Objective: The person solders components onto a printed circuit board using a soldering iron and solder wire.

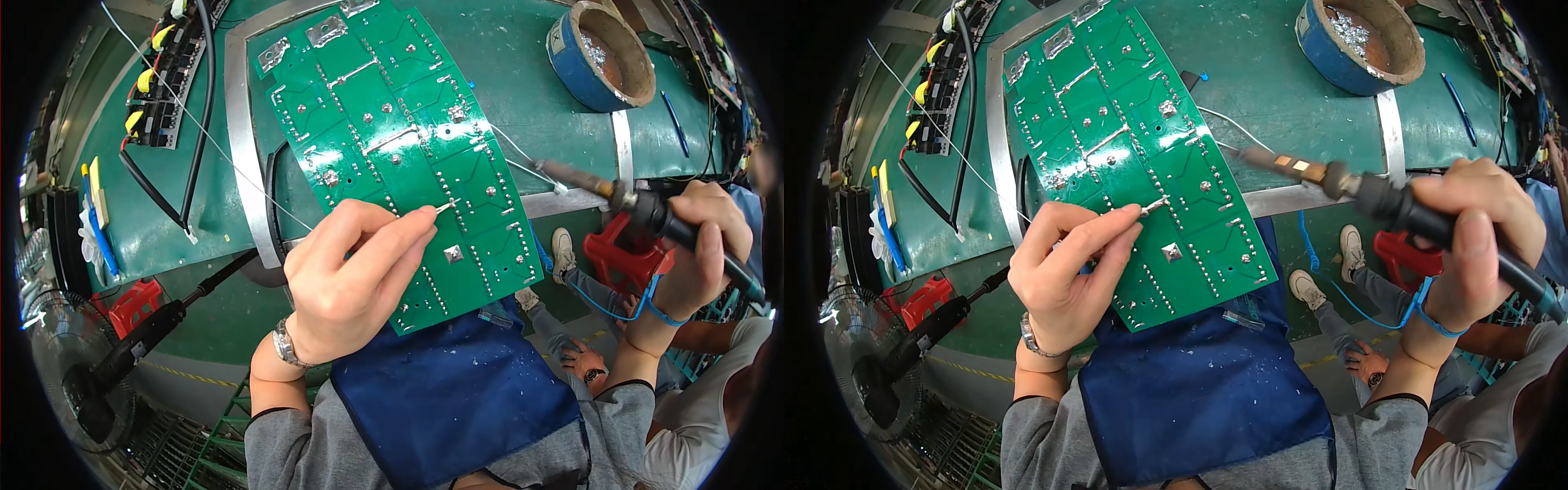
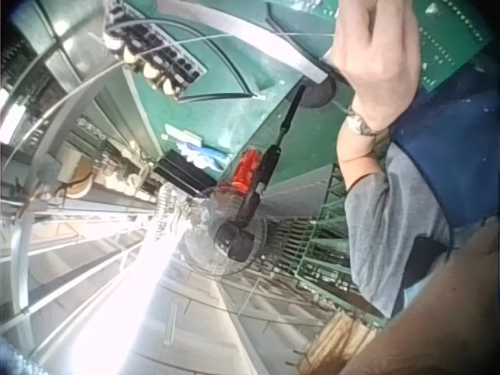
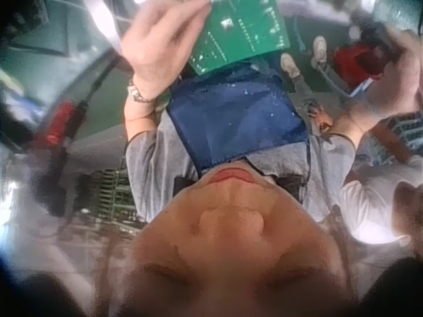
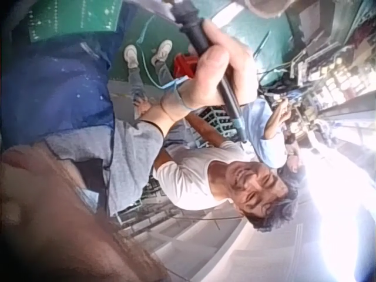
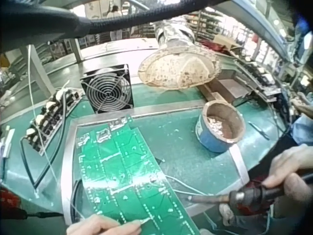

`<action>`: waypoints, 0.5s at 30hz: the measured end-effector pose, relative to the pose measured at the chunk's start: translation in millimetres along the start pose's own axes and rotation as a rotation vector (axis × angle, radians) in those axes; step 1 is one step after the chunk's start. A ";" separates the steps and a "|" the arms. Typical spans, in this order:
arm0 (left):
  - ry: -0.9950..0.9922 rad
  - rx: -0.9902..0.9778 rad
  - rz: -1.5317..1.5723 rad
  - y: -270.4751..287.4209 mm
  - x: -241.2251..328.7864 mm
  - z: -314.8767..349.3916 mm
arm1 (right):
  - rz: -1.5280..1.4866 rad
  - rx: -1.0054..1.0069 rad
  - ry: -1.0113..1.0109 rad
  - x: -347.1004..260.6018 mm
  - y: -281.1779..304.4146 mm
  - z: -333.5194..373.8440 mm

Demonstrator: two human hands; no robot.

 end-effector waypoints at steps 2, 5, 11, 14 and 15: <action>-0.053 -0.010 0.001 -2.2 1.9 -1.1 | -0.048 -0.140 -0.004 1.8 -10.2 -6.0; -0.048 -0.040 -0.024 -2.9 2.4 -0.7 | -0.112 -0.190 -0.025 5.5 -20.9 -10.0; -0.041 -0.045 -0.034 -5.5 2.6 0.0 | -0.167 -0.331 -0.031 12.2 -30.6 -16.0; -0.041 -0.049 -0.025 -4.9 3.8 -0.9 | -0.177 -0.388 -0.041 14.5 -32.0 -16.6; -0.042 -0.054 -0.025 -4.9 4.0 -1.3 | -0.174 -0.399 -0.030 14.5 -32.5 -16.8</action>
Point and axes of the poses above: each hand's wrist, its own z-axis away from the middle knuckle, its own y-axis out of the back of the hand, x = y × z, the point moved 5 cm from there along -z, towards the middle knuckle, and after that the axes turned 13 degrees about -z, right-handed, at the moved point
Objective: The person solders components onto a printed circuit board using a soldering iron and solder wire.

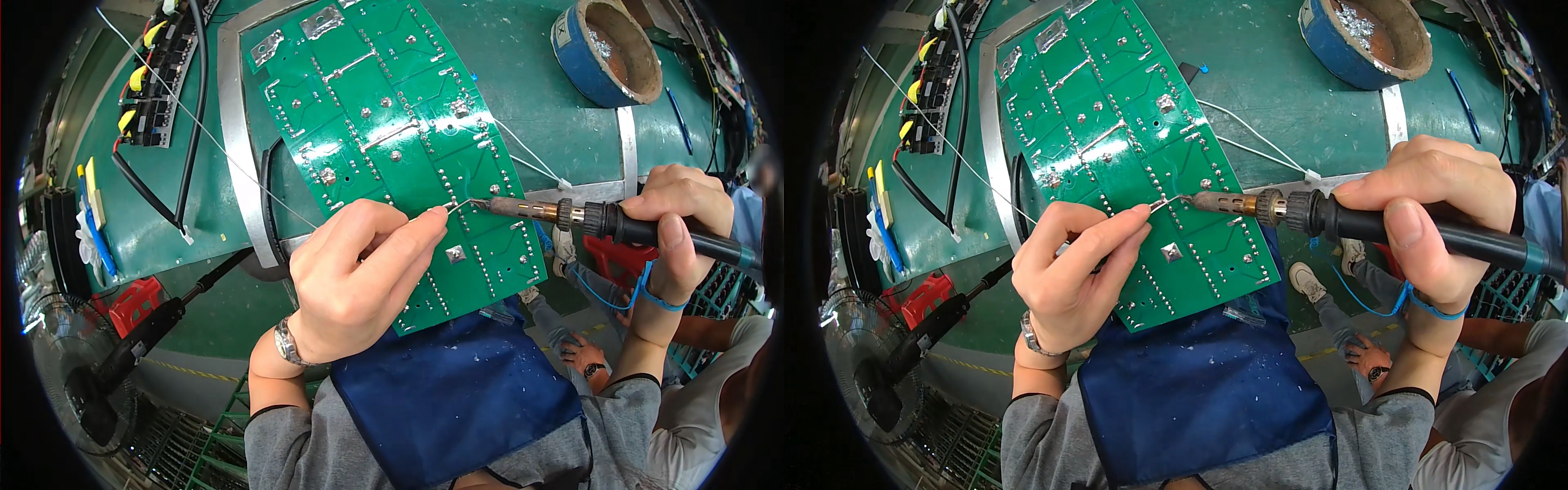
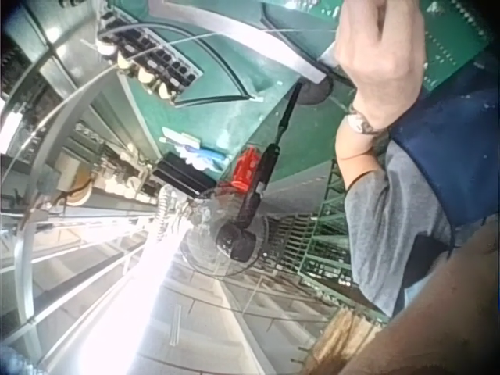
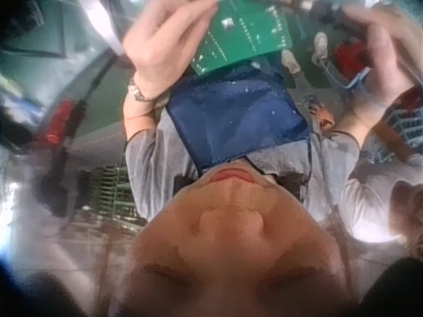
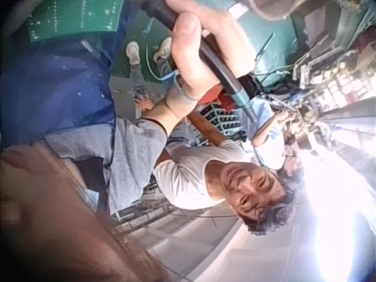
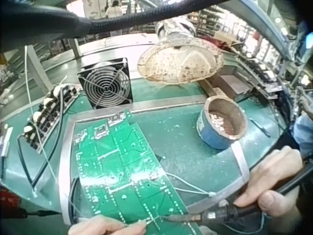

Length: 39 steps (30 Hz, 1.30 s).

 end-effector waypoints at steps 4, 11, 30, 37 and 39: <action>-0.009 -0.003 0.000 -0.9 0.4 -0.4 | -0.006 -0.015 -0.005 1.5 0.9 -0.4; -0.005 0.046 0.007 7.0 -3.4 -1.6 | -0.008 0.173 0.052 -0.2 18.2 13.7; 0.151 0.129 0.025 14.6 -39.4 -23.4 | 0.581 0.723 -0.204 -12.8 31.5 26.2; 0.136 0.121 0.006 8.1 -40.7 -26.9 | 0.144 0.255 -0.038 -7.1 7.6 -22.1; 0.139 0.114 0.006 6.7 -41.4 -26.4 | 0.141 0.188 -0.119 -1.5 2.7 -30.9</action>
Point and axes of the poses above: each hand's wrist, its own z-axis away from the middle knuckle, its own y-axis out of the back of the hand, x = y × z, the point moved 5 cm from there along -z, towards the middle knuckle, and after that the axes turned 13 degrees about -z, right-handed, at the moved point
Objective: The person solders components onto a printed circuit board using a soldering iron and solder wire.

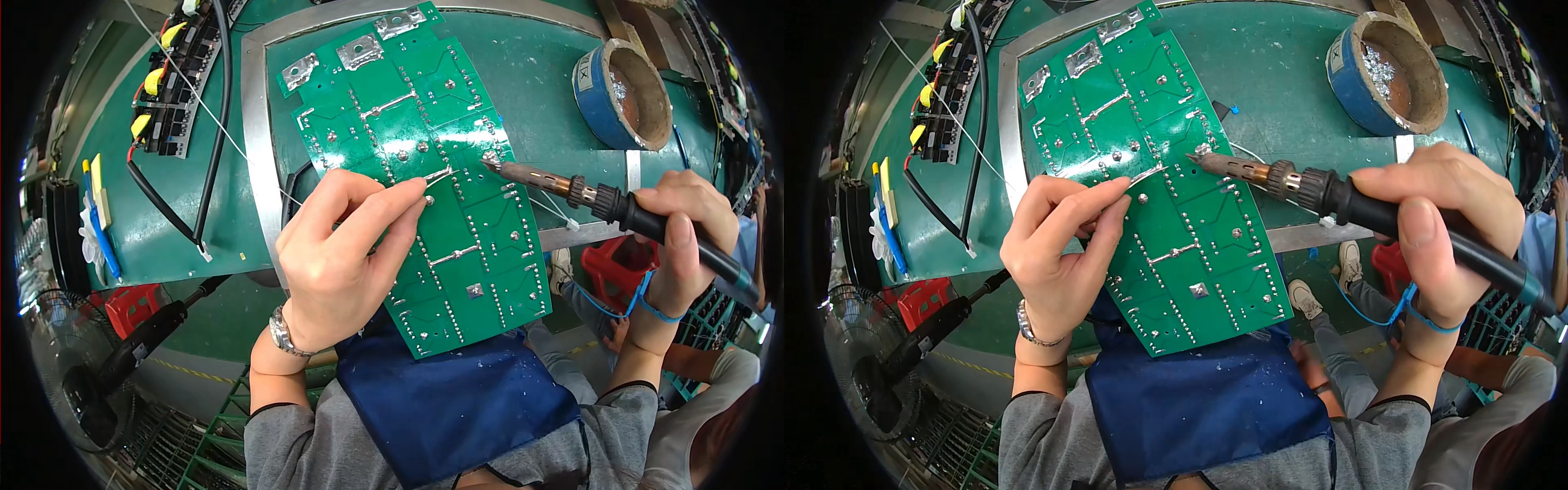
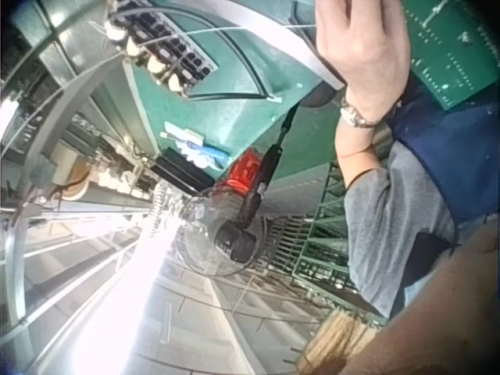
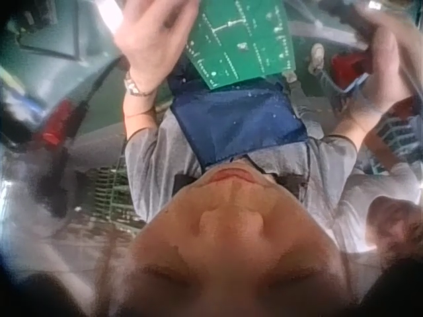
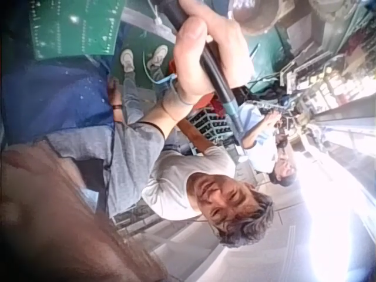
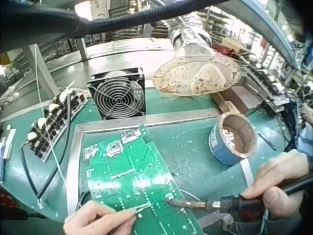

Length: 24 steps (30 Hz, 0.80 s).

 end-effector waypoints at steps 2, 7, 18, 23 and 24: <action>-0.011 -0.005 0.000 -0.5 0.2 0.3 | 0.007 -0.027 0.030 2.3 -2.1 -6.9; -0.029 0.007 0.010 -3.5 1.4 0.3 | -0.014 -0.053 0.008 6.3 -9.4 -14.6; -0.073 0.009 -0.015 -3.3 6.1 -3.1 | -0.019 -0.115 0.077 8.1 -5.1 -17.0; 0.013 0.031 -0.015 4.2 -4.1 -2.4 | -0.056 0.247 -0.003 18.4 39.0 16.2; 0.024 0.035 -0.009 5.7 -6.2 -2.1 | 0.002 0.347 0.008 23.8 49.7 24.5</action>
Point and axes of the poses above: each hand's wrist, its own z-axis away from the middle knuckle, its own y-axis out of the back of the hand, x = y × z, the point moved 5 cm from there along -z, towards the middle knuckle, and after that the axes turned 13 degrees about -z, right-handed, at the moved point
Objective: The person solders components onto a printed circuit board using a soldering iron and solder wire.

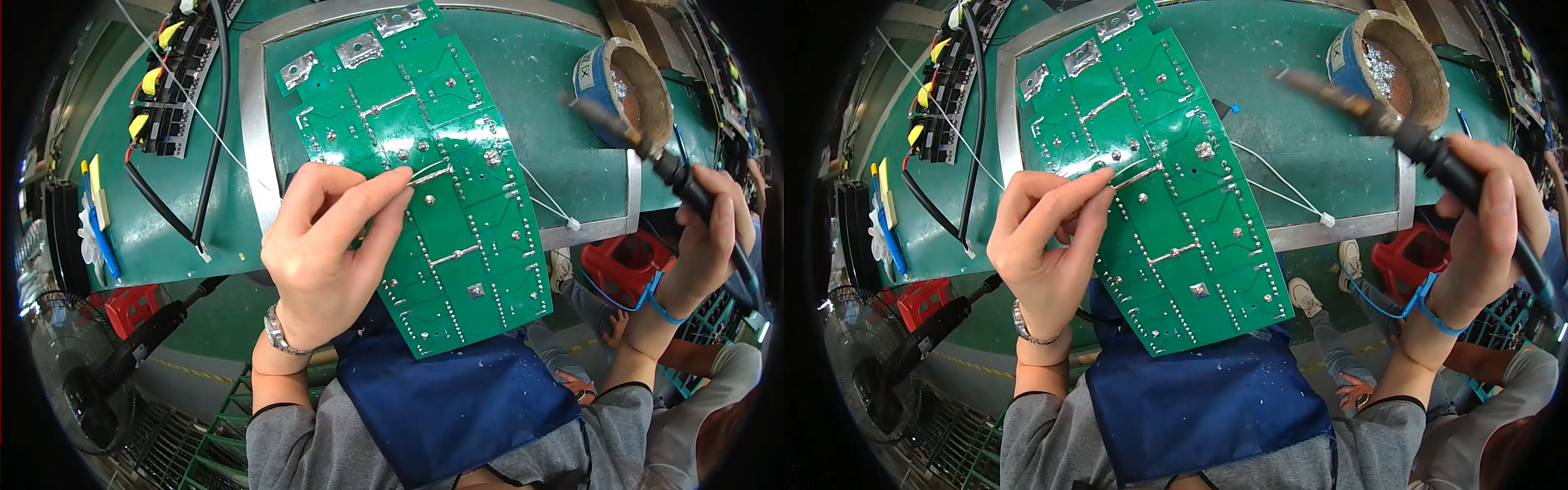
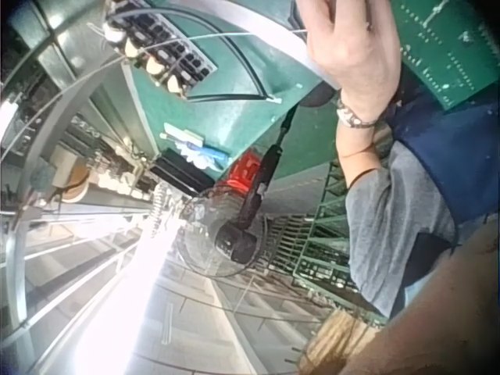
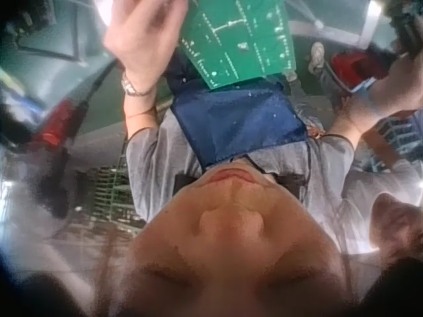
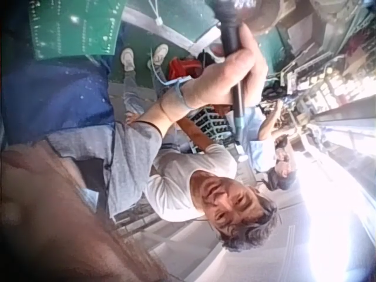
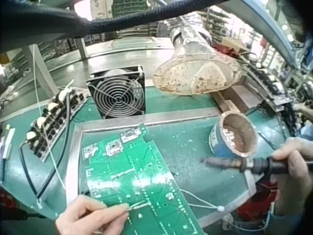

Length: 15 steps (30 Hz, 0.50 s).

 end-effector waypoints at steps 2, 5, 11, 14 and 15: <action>0.015 0.004 0.008 1.8 -3.5 1.1 | 0.102 0.154 -0.032 8.9 4.8 8.5; 0.056 -0.010 0.012 4.2 -8.1 1.9 | 0.537 0.087 0.012 10.1 -3.3 6.0; 0.041 -0.016 -0.003 6.6 -12.3 3.0 | 0.578 0.078 -0.125 9.2 1.9 8.8; 0.017 0.015 -0.012 3.2 -12.3 3.3 | 0.531 0.248 0.079 -18.0 -11.1 14.2; 0.011 0.015 -0.013 3.1 -11.6 2.4 | 0.517 0.312 0.073 -28.0 -16.8 15.4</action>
Point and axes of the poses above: each hand's wrist, its own z-axis away from the middle knuckle, its own y-axis out of the back of the hand, x = y × z, the point moved 5 cm from there along -z, towards the middle knuckle, and after that the axes turned 13 degrees about -z, right-handed, at the moved point
